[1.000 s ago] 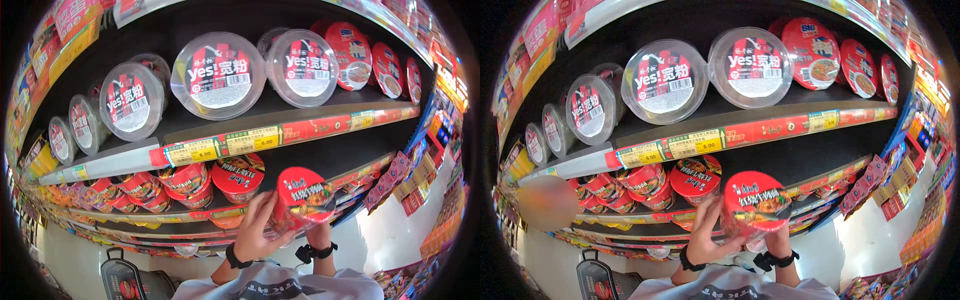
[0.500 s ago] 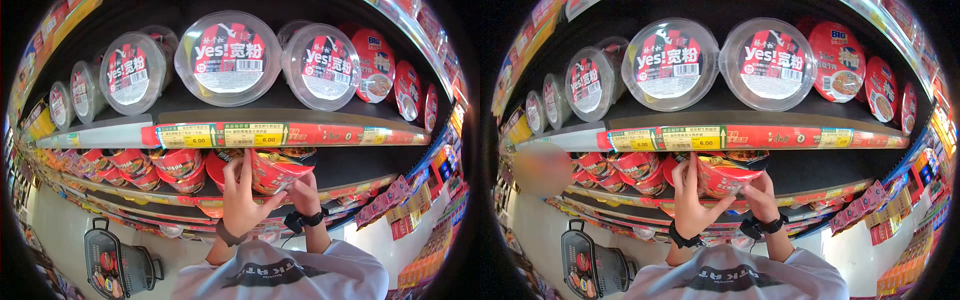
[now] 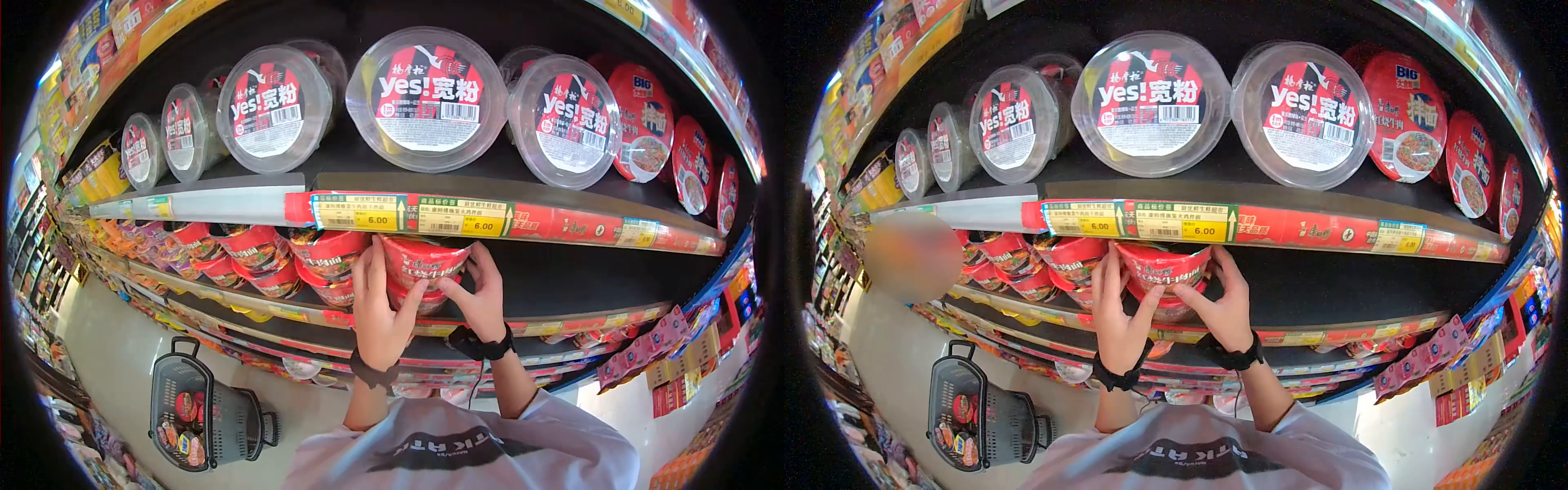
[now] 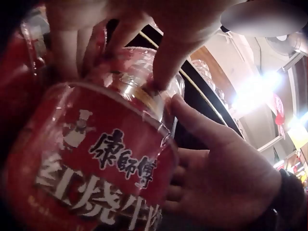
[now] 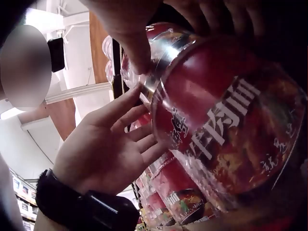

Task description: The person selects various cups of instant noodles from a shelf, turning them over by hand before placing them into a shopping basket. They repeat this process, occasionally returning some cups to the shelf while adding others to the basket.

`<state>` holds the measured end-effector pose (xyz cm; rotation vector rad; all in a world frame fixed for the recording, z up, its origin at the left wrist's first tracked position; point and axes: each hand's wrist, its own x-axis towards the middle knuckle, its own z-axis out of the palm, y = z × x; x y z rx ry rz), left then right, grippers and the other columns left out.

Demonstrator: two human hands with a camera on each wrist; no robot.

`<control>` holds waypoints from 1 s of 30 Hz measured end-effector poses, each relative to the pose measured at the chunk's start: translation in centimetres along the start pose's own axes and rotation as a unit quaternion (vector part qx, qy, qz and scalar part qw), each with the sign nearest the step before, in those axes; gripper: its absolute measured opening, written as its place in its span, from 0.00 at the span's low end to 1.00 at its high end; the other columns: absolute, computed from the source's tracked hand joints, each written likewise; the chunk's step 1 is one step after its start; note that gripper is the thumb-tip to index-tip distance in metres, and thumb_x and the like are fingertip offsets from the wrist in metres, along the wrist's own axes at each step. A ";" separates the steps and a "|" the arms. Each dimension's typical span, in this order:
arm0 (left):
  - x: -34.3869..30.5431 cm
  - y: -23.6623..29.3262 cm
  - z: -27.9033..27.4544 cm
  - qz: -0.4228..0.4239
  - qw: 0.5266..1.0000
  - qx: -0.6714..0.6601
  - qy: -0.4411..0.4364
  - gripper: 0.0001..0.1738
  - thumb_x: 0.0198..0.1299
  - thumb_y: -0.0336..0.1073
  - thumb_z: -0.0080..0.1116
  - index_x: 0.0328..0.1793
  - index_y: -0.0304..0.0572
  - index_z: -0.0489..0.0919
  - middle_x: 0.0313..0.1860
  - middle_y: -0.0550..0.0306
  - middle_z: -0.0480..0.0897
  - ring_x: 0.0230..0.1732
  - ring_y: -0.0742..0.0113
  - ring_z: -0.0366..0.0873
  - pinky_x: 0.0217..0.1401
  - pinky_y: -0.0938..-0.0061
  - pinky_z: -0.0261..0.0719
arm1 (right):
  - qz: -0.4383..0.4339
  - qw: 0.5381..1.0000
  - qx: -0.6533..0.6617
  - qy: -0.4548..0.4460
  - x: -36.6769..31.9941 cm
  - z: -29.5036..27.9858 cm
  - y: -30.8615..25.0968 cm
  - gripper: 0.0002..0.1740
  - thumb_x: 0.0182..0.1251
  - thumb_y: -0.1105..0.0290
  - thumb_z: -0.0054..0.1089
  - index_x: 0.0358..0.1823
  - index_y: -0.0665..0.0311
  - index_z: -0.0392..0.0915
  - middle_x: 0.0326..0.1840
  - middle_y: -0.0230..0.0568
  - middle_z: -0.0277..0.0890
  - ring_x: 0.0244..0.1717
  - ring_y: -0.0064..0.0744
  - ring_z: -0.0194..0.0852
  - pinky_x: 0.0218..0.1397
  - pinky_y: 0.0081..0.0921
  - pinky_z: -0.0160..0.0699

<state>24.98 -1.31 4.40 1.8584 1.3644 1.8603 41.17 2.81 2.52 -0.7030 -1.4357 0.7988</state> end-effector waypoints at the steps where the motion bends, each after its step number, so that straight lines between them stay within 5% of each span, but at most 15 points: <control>1: -0.1 -0.2 -0.2 0.001 1.000 0.002 -0.006 0.44 0.59 0.39 0.68 0.78 0.31 0.59 0.68 0.35 0.67 0.68 0.42 0.68 0.68 0.58 0.69 | -0.004 1.000 -0.013 0.006 -0.2 0.2 -0.1 0.44 0.55 0.68 0.77 0.70 0.76 0.62 0.65 0.49 0.71 0.63 0.34 0.71 0.69 0.33 0.68; 6: -1.6 -0.3 -2.1 0.023 1.000 -0.012 0.003 0.35 0.57 0.26 0.66 0.72 0.32 0.69 0.67 0.41 0.73 0.63 0.55 0.76 0.65 0.64 0.75 | -0.028 0.992 -0.111 0.046 -2.3 0.2 -0.6 0.42 0.56 0.69 0.75 0.70 0.71 0.64 0.66 0.47 0.69 0.67 0.37 0.69 0.70 0.35 0.68; 9: -3.9 -1.0 -4.9 -0.008 1.000 -0.023 -0.014 0.28 0.56 0.28 0.66 0.65 0.32 0.75 0.60 0.40 0.79 0.62 0.45 0.76 0.66 0.60 0.72 | 0.030 0.992 -0.111 0.054 -5.4 -0.4 -1.5 0.27 0.60 0.72 0.69 0.61 0.68 0.74 0.59 0.43 0.74 0.63 0.32 0.71 0.65 0.30 0.70; 11: -5.7 -2.1 -6.7 0.017 1.000 -0.012 -0.004 0.19 0.55 0.23 0.65 0.54 0.31 0.81 0.50 0.45 0.84 0.52 0.55 0.82 0.54 0.68 0.78 | 0.115 0.987 -0.097 0.053 -8.3 -0.8 -1.8 0.18 0.63 0.74 0.66 0.53 0.69 0.78 0.50 0.40 0.79 0.54 0.27 0.75 0.58 0.27 0.73; 15: -11.1 -4.8 -10.9 -0.062 0.987 -0.001 -0.148 0.14 0.56 0.23 0.64 0.49 0.36 0.84 0.45 0.48 0.85 0.45 0.55 0.84 0.50 0.66 0.80 | 0.152 0.986 -0.066 0.025 -13.6 -0.7 -0.9 0.12 0.65 0.74 0.64 0.48 0.68 0.80 0.42 0.34 0.82 0.43 0.23 0.79 0.52 0.24 0.76; 17: -14.4 -6.3 -12.8 -0.098 0.967 0.028 -0.235 0.12 0.59 0.30 0.62 0.50 0.46 0.85 0.41 0.52 0.84 0.40 0.56 0.84 0.44 0.65 0.82 | 0.225 0.971 -0.079 -0.021 -16.6 -0.3 0.6 0.14 0.65 0.71 0.66 0.51 0.68 0.79 0.44 0.37 0.82 0.44 0.24 0.80 0.51 0.25 0.78; 22: -18.9 -8.1 -18.6 -0.060 0.878 0.134 -0.455 0.15 0.64 0.41 0.57 0.55 0.49 0.81 0.44 0.53 0.83 0.46 0.50 0.81 0.49 0.59 0.80 | 0.316 0.917 -0.114 -0.216 -23.7 4.3 4.4 0.22 0.64 0.63 0.68 0.56 0.65 0.78 0.46 0.43 0.82 0.48 0.34 0.82 0.49 0.30 0.79; 30: -23.6 -8.1 -25.5 -0.213 0.833 0.243 -0.449 0.20 0.61 0.46 0.60 0.56 0.47 0.80 0.43 0.46 0.83 0.46 0.45 0.81 0.50 0.55 0.79 | 0.267 0.831 -0.042 -0.486 -26.9 13.9 3.3 0.28 0.67 0.53 0.64 0.60 0.66 0.76 0.49 0.51 0.81 0.51 0.43 0.81 0.51 0.34 0.78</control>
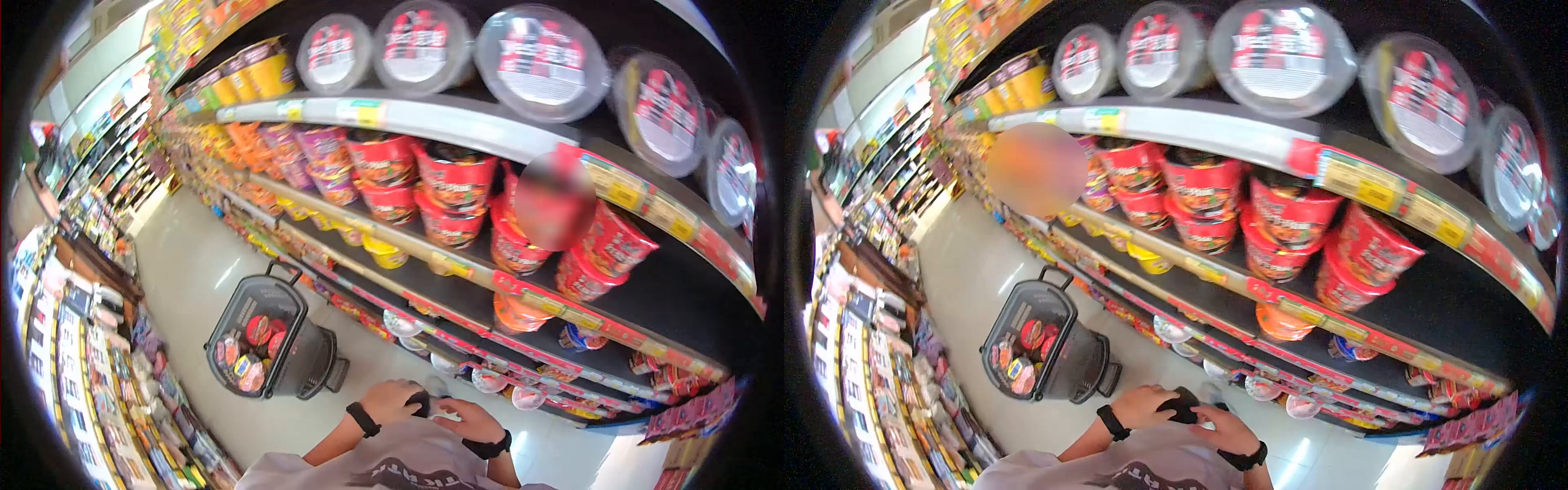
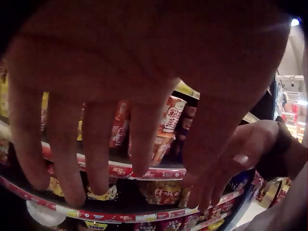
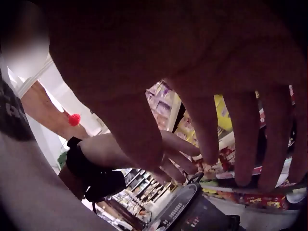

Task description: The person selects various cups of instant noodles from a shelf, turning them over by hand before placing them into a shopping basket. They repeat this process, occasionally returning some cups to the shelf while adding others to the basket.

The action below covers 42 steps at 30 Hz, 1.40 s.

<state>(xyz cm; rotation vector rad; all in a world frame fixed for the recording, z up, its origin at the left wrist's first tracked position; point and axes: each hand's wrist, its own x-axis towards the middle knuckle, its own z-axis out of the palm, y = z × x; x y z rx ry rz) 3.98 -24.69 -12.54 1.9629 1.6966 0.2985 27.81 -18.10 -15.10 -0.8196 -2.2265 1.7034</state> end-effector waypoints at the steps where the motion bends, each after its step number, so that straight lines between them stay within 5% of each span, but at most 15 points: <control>1: -0.7 -0.4 0.1 -0.013 1.000 -0.011 0.007 0.21 0.60 0.47 0.60 0.56 0.47 0.80 0.42 0.46 0.83 0.46 0.45 0.81 0.49 0.55 0.79 | -0.002 1.000 -0.023 -0.017 0.6 0.3 -0.1 0.28 0.66 0.54 0.64 0.60 0.65 0.76 0.50 0.51 0.81 0.51 0.44 0.80 0.52 0.34 0.78; 11: -7.5 -8.1 -1.9 -0.169 0.979 -0.062 0.099 0.23 0.60 0.49 0.58 0.59 0.48 0.80 0.44 0.43 0.83 0.44 0.43 0.82 0.47 0.54 0.79 | 0.027 0.987 -0.151 -0.043 9.9 1.5 -5.1 0.28 0.64 0.58 0.67 0.62 0.63 0.75 0.51 0.52 0.81 0.51 0.46 0.81 0.52 0.36 0.79; 21: -14.5 -25.1 -8.1 -0.237 0.947 -0.110 0.186 0.24 0.61 0.49 0.59 0.58 0.41 0.79 0.45 0.39 0.83 0.48 0.41 0.81 0.53 0.55 0.78 | 0.021 0.979 -0.151 -0.137 21.7 11.6 -9.0 0.27 0.65 0.58 0.66 0.61 0.64 0.75 0.53 0.51 0.81 0.54 0.44 0.81 0.53 0.35 0.79; 24: -16.6 -33.3 -6.6 -0.233 0.925 -0.184 0.237 0.21 0.61 0.48 0.59 0.54 0.43 0.82 0.45 0.41 0.84 0.48 0.42 0.82 0.51 0.56 0.79 | 0.053 0.972 -0.055 -0.222 26.5 17.1 -8.8 0.26 0.65 0.58 0.65 0.60 0.65 0.75 0.53 0.52 0.81 0.55 0.46 0.79 0.57 0.35 0.78; 32: -16.5 -54.1 -2.0 -0.377 0.856 -0.292 0.201 0.31 0.56 0.50 0.65 0.61 0.38 0.80 0.49 0.39 0.85 0.47 0.48 0.85 0.51 0.61 0.82 | -0.131 0.933 -0.221 -0.251 39.8 32.3 -9.3 0.26 0.60 0.64 0.63 0.59 0.66 0.75 0.56 0.52 0.75 0.63 0.54 0.70 0.62 0.42 0.73; 36: -14.4 -59.9 0.8 -0.426 0.854 -0.256 0.150 0.35 0.50 0.50 0.68 0.62 0.35 0.78 0.50 0.35 0.84 0.49 0.44 0.84 0.50 0.59 0.82 | -0.217 0.911 -0.306 -0.171 43.0 38.5 -6.8 0.24 0.56 0.69 0.60 0.56 0.65 0.76 0.59 0.50 0.73 0.64 0.53 0.68 0.66 0.46 0.70; 42: -13.1 -64.1 6.5 -0.491 0.846 -0.176 0.110 0.31 0.50 0.42 0.63 0.60 0.34 0.77 0.53 0.32 0.82 0.58 0.41 0.81 0.61 0.55 0.79 | -0.091 0.868 -0.450 -0.188 45.5 42.2 -3.5 0.23 0.57 0.66 0.56 0.54 0.65 0.79 0.59 0.54 0.74 0.70 0.54 0.63 0.75 0.55 0.54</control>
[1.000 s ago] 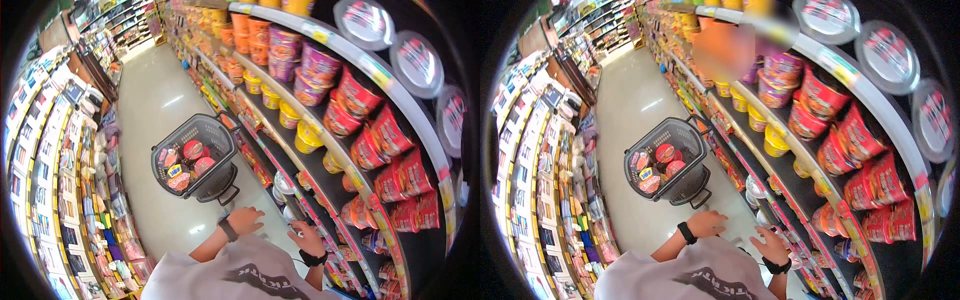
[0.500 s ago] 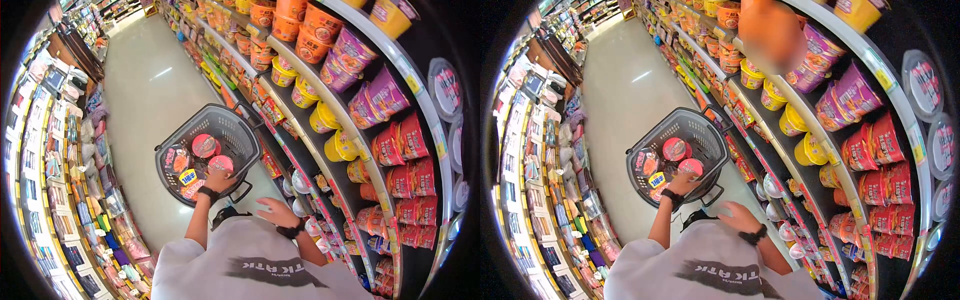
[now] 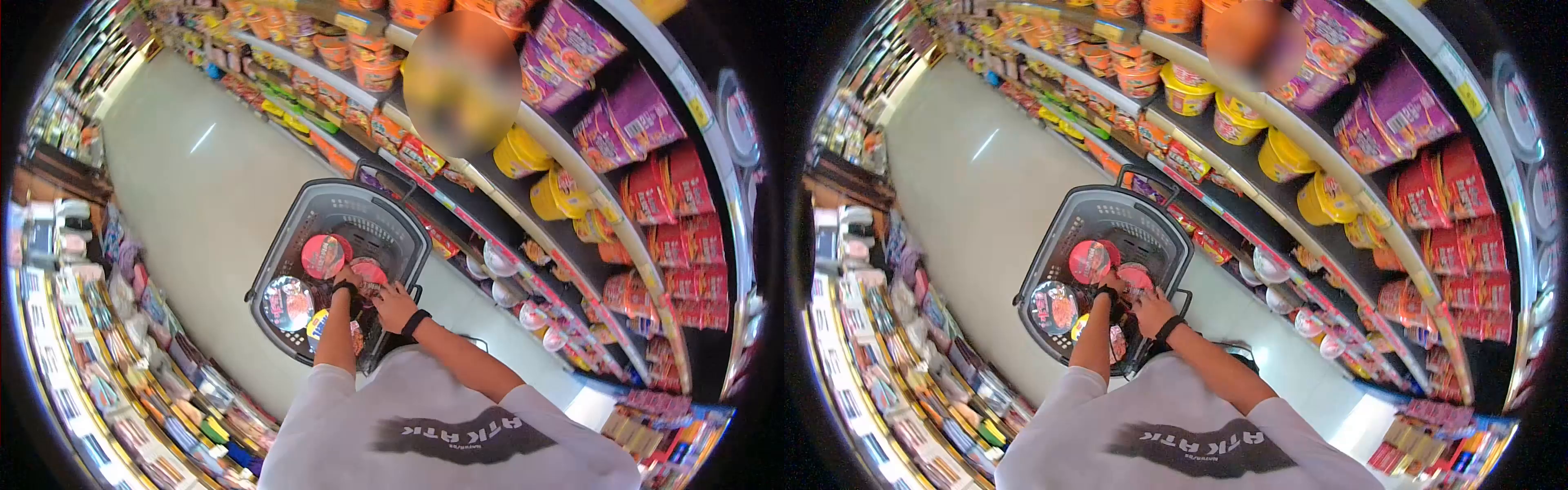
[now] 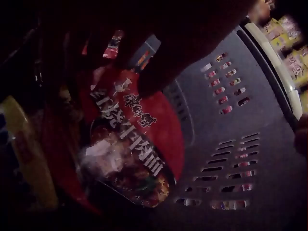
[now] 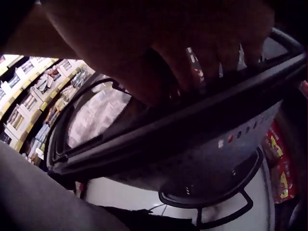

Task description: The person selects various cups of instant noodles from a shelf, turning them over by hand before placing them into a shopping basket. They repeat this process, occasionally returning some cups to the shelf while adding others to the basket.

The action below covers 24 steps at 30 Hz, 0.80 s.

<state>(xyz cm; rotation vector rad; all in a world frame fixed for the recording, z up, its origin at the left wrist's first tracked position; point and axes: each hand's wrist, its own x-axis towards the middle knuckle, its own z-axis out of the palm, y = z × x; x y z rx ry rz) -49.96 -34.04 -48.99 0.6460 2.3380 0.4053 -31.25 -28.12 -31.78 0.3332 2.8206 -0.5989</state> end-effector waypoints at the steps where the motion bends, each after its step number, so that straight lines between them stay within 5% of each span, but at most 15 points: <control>1: 0.5 -0.1 0.1 -0.007 1.000 0.004 -0.003 0.30 0.50 0.42 0.62 0.60 0.34 0.78 0.53 0.33 0.83 0.57 0.41 0.81 0.60 0.55 0.79 | 0.016 0.999 -0.029 -0.013 0.3 0.4 0.1 0.23 0.58 0.65 0.55 0.54 0.64 0.79 0.59 0.55 0.74 0.70 0.54 0.63 0.75 0.54 0.53; 2: 0.9 -0.1 0.1 -0.014 1.000 0.007 -0.004 0.29 0.51 0.41 0.62 0.59 0.34 0.78 0.53 0.33 0.83 0.56 0.41 0.81 0.60 0.54 0.79 | 0.008 0.994 -0.077 0.081 0.5 2.6 0.7 0.19 0.53 0.60 0.62 0.44 0.63 0.82 0.50 0.51 0.78 0.66 0.52 0.67 0.75 0.51 0.54; 8: 3.4 -1.9 -0.3 0.053 0.992 0.088 0.070 0.16 0.54 0.45 0.61 0.43 0.44 0.86 0.37 0.40 0.86 0.45 0.41 0.85 0.50 0.54 0.82 | 0.074 0.992 -0.101 -0.026 2.8 1.9 0.1 0.23 0.53 0.57 0.61 0.45 0.66 0.83 0.56 0.57 0.77 0.69 0.56 0.65 0.78 0.49 0.48; 12: 0.7 -0.3 -3.5 0.130 0.988 0.045 0.065 0.06 0.52 0.35 0.62 0.34 0.42 0.82 0.33 0.41 0.85 0.41 0.42 0.84 0.44 0.53 0.81 | 0.150 0.976 -0.124 -0.095 4.8 0.7 0.1 0.28 0.54 0.52 0.61 0.50 0.65 0.84 0.61 0.61 0.75 0.72 0.61 0.61 0.80 0.52 0.43; 14: 0.2 -0.3 -4.0 0.149 0.983 0.056 0.089 0.06 0.51 0.33 0.65 0.33 0.41 0.81 0.33 0.42 0.85 0.39 0.44 0.84 0.42 0.55 0.80 | 0.184 0.973 -0.119 -0.078 6.2 2.9 1.0 0.30 0.53 0.50 0.61 0.52 0.63 0.84 0.63 0.63 0.73 0.72 0.62 0.60 0.79 0.55 0.40; 17: -0.1 -1.3 -4.1 0.169 0.971 -0.102 0.134 0.11 0.49 0.35 0.70 0.35 0.41 0.81 0.35 0.45 0.86 0.39 0.45 0.84 0.42 0.56 0.80 | 0.195 0.971 -0.130 -0.050 7.2 4.7 1.9 0.24 0.54 0.52 0.61 0.49 0.56 0.85 0.60 0.61 0.75 0.68 0.61 0.64 0.78 0.59 0.43; 20: -5.2 2.0 -9.6 0.123 0.982 -0.056 0.130 0.15 0.47 0.36 0.73 0.38 0.42 0.80 0.34 0.45 0.85 0.40 0.43 0.84 0.41 0.56 0.80 | 0.163 0.985 -0.038 -0.030 6.8 3.2 2.9 0.18 0.54 0.58 0.62 0.44 0.57 0.84 0.53 0.58 0.78 0.59 0.58 0.75 0.74 0.57 0.56; 24: -9.5 2.3 -13.3 0.179 0.955 -0.060 0.227 0.14 0.47 0.33 0.70 0.37 0.37 0.78 0.30 0.40 0.83 0.36 0.39 0.83 0.38 0.55 0.78 | 0.101 0.971 0.212 0.054 5.6 1.6 3.7 0.22 0.52 0.56 0.67 0.45 0.61 0.83 0.50 0.59 0.79 0.55 0.47 0.79 0.58 0.43 0.74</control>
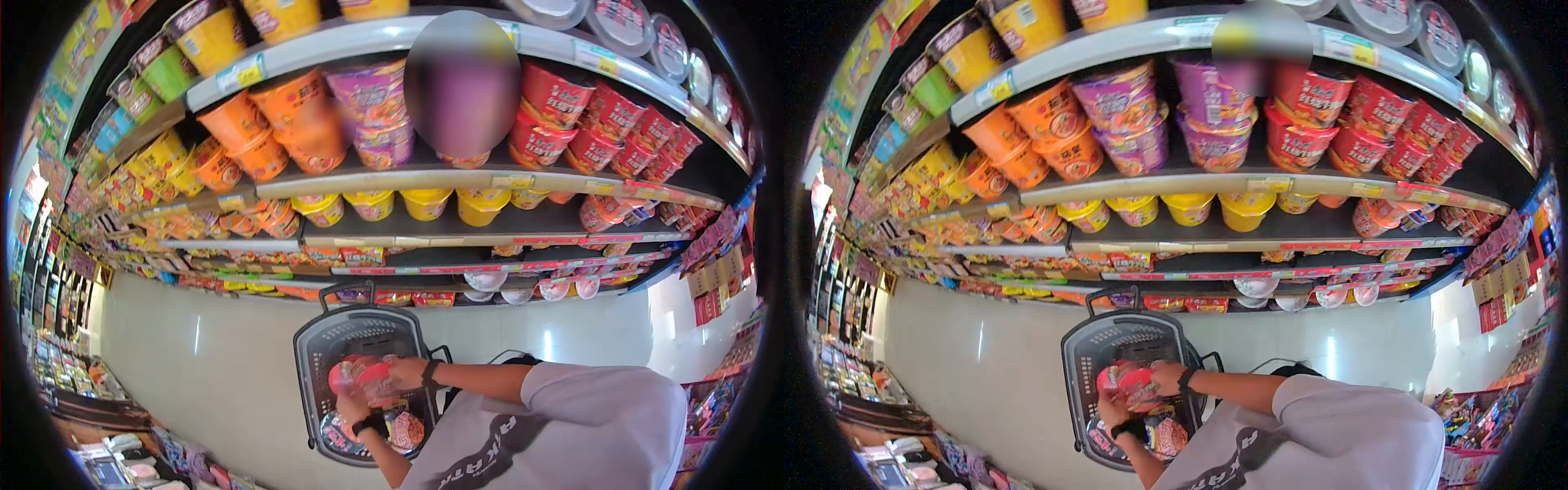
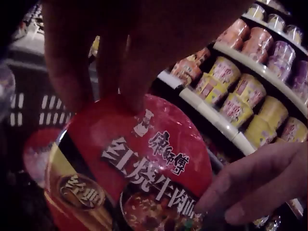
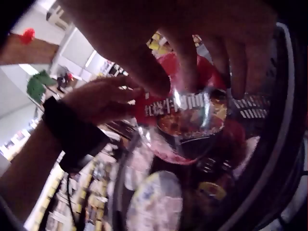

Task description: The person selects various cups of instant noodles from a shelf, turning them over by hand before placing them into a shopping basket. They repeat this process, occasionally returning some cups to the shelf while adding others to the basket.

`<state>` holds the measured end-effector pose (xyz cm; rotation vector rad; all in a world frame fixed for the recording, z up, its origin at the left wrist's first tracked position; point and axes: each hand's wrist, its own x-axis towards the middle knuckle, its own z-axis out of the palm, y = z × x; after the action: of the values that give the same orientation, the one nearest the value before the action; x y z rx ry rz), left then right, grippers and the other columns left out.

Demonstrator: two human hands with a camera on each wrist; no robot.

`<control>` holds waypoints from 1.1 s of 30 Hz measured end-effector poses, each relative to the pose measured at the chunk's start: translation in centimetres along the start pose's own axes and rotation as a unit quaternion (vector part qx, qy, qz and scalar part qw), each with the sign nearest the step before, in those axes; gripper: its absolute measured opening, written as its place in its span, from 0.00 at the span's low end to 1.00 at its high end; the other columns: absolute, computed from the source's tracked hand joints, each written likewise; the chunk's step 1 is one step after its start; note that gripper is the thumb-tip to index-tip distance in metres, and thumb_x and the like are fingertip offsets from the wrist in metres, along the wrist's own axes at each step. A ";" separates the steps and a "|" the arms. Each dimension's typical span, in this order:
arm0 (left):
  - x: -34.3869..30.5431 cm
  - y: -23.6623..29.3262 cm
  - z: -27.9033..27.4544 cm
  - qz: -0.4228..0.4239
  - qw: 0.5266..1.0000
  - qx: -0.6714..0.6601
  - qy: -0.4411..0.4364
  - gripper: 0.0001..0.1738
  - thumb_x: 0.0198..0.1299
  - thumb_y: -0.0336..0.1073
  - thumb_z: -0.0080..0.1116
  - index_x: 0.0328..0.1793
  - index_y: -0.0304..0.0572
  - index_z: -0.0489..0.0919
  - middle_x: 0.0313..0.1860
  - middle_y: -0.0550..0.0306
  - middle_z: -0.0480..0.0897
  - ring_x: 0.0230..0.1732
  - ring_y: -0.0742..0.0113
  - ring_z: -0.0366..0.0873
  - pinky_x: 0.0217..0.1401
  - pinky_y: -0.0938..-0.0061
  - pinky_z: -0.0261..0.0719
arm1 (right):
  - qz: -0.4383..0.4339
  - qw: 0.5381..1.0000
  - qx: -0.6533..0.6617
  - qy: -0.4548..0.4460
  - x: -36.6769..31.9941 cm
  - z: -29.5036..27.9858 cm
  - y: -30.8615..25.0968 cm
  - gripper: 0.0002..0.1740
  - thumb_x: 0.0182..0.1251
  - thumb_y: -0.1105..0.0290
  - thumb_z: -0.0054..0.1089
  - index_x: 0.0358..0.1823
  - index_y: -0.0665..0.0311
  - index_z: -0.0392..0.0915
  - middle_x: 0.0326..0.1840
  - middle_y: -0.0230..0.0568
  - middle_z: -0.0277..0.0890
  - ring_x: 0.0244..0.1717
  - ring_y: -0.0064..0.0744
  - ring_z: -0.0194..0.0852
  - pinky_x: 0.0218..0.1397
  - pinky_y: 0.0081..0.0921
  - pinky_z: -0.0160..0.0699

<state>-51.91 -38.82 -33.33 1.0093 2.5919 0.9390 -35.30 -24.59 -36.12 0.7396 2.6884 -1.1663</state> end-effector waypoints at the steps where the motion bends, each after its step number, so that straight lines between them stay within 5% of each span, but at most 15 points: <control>1: -0.7 3.1 -2.7 0.019 0.999 -0.031 -0.001 0.12 0.48 0.31 0.69 0.37 0.36 0.77 0.29 0.43 0.84 0.32 0.43 0.83 0.37 0.57 0.78 | -0.011 0.997 0.071 0.001 -0.8 -0.9 -0.5 0.23 0.53 0.56 0.67 0.47 0.63 0.82 0.50 0.59 0.79 0.53 0.45 0.80 0.54 0.40 0.76; 3: -1.6 5.0 -4.9 -0.018 0.995 -0.094 -0.010 0.08 0.52 0.25 0.65 0.36 0.35 0.77 0.28 0.49 0.82 0.30 0.62 0.80 0.36 0.69 0.77 | -0.032 0.984 0.176 0.002 -4.2 -4.0 -3.2 0.24 0.56 0.59 0.66 0.51 0.64 0.79 0.50 0.56 0.78 0.51 0.44 0.80 0.50 0.36 0.78; 5: -2.8 6.7 -6.7 -0.004 0.991 -0.137 0.009 0.07 0.55 0.27 0.63 0.38 0.35 0.78 0.28 0.49 0.83 0.28 0.61 0.79 0.34 0.66 0.76 | -0.056 0.970 0.238 0.007 -8.4 -9.8 -6.9 0.23 0.60 0.65 0.63 0.56 0.65 0.75 0.52 0.52 0.78 0.52 0.46 0.80 0.52 0.35 0.77; 8: -4.0 10.0 -9.7 -0.029 0.976 -0.217 -0.022 0.07 0.58 0.27 0.64 0.37 0.33 0.76 0.26 0.55 0.78 0.26 0.71 0.73 0.32 0.74 0.72 | -0.106 0.934 0.342 0.021 -12.2 -11.5 -6.6 0.28 0.59 0.76 0.58 0.65 0.63 0.72 0.59 0.49 0.76 0.53 0.43 0.79 0.54 0.35 0.77; 11: -5.5 10.4 -9.8 -0.046 0.942 -0.322 -0.083 0.06 0.65 0.29 0.60 0.41 0.32 0.77 0.33 0.59 0.79 0.34 0.73 0.74 0.38 0.76 0.72 | -0.191 0.910 0.349 0.118 -17.0 -13.8 -5.6 0.39 0.58 0.81 0.58 0.74 0.58 0.64 0.67 0.48 0.71 0.61 0.40 0.76 0.61 0.34 0.74; 12: -6.3 10.8 -9.2 -0.067 0.922 -0.363 -0.118 0.07 0.68 0.37 0.60 0.44 0.41 0.79 0.25 0.59 0.75 0.25 0.70 0.71 0.28 0.75 0.72 | -0.188 0.909 0.359 0.097 -19.3 -15.4 -5.6 0.44 0.58 0.83 0.59 0.79 0.54 0.57 0.73 0.48 0.66 0.69 0.38 0.69 0.69 0.32 0.68; 13: -6.9 11.3 -8.8 -0.005 0.943 -0.309 -0.122 0.05 0.68 0.35 0.59 0.41 0.44 0.77 0.26 0.62 0.72 0.26 0.72 0.69 0.28 0.76 0.72 | -0.157 0.903 0.391 0.081 -21.7 -17.1 -5.7 0.44 0.59 0.82 0.59 0.79 0.54 0.57 0.74 0.48 0.65 0.72 0.38 0.66 0.70 0.31 0.66; 15: -8.6 15.6 -8.3 -0.110 0.868 -0.443 -0.198 0.04 0.68 0.35 0.59 0.41 0.45 0.77 0.28 0.64 0.72 0.26 0.73 0.69 0.28 0.77 0.71 | -0.100 0.885 0.454 0.040 -26.2 -19.6 -5.7 0.44 0.61 0.81 0.61 0.79 0.54 0.56 0.76 0.47 0.63 0.76 0.38 0.61 0.72 0.30 0.63; 16: -9.1 17.4 -7.4 -0.110 0.866 -0.446 -0.199 0.06 0.68 0.36 0.59 0.41 0.43 0.77 0.28 0.62 0.73 0.26 0.71 0.69 0.28 0.75 0.72 | -0.197 0.886 0.386 0.166 -27.4 -18.5 -3.8 0.44 0.63 0.79 0.63 0.80 0.53 0.55 0.76 0.43 0.63 0.73 0.36 0.64 0.72 0.30 0.64; 18: -10.5 21.9 -5.7 -0.114 0.862 -0.453 -0.197 0.08 0.69 0.38 0.59 0.42 0.40 0.78 0.27 0.59 0.74 0.25 0.67 0.70 0.28 0.71 0.73 | -0.183 0.884 0.350 0.249 -31.4 -19.1 -1.7 0.43 0.65 0.75 0.64 0.80 0.54 0.54 0.74 0.41 0.65 0.70 0.35 0.66 0.72 0.30 0.64; 21: -13.6 32.9 -4.3 0.051 0.877 -0.431 -0.207 0.09 0.70 0.31 0.55 0.48 0.30 0.78 0.41 0.56 0.82 0.42 0.71 0.78 0.46 0.75 0.76 | -0.122 0.850 0.437 0.267 -38.4 -20.5 1.2 0.41 0.70 0.70 0.62 0.80 0.57 0.53 0.75 0.38 0.62 0.70 0.33 0.64 0.74 0.33 0.64; 23: -16.2 38.2 -2.7 0.038 0.858 -0.446 -0.252 0.16 0.70 0.32 0.54 0.59 0.29 0.77 0.53 0.54 0.81 0.52 0.70 0.77 0.56 0.76 0.73 | -0.116 0.798 0.495 0.323 -42.9 -20.4 3.5 0.41 0.71 0.69 0.62 0.81 0.57 0.51 0.77 0.38 0.58 0.72 0.32 0.61 0.73 0.35 0.64; 25: -19.1 43.7 -1.0 0.141 0.823 -0.446 -0.321 0.23 0.70 0.33 0.55 0.67 0.28 0.72 0.58 0.53 0.78 0.55 0.70 0.76 0.61 0.75 0.71 | -0.074 0.772 0.514 0.367 -46.9 -19.5 6.5 0.42 0.71 0.70 0.61 0.81 0.58 0.49 0.78 0.36 0.54 0.72 0.31 0.58 0.72 0.35 0.66; 33: -31.0 54.8 9.2 0.257 0.736 -0.410 -0.473 0.40 0.56 0.27 0.69 0.75 0.31 0.65 0.63 0.53 0.72 0.59 0.64 0.76 0.60 0.68 0.77 | 0.017 0.634 0.517 0.575 -63.2 -18.9 10.8 0.35 0.78 0.65 0.52 0.81 0.60 0.49 0.75 0.40 0.59 0.65 0.29 0.66 0.67 0.30 0.69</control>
<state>4.15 -24.12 -7.16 1.3870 0.8969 1.0868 26.62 -29.31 -11.52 2.3100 2.1576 -3.0755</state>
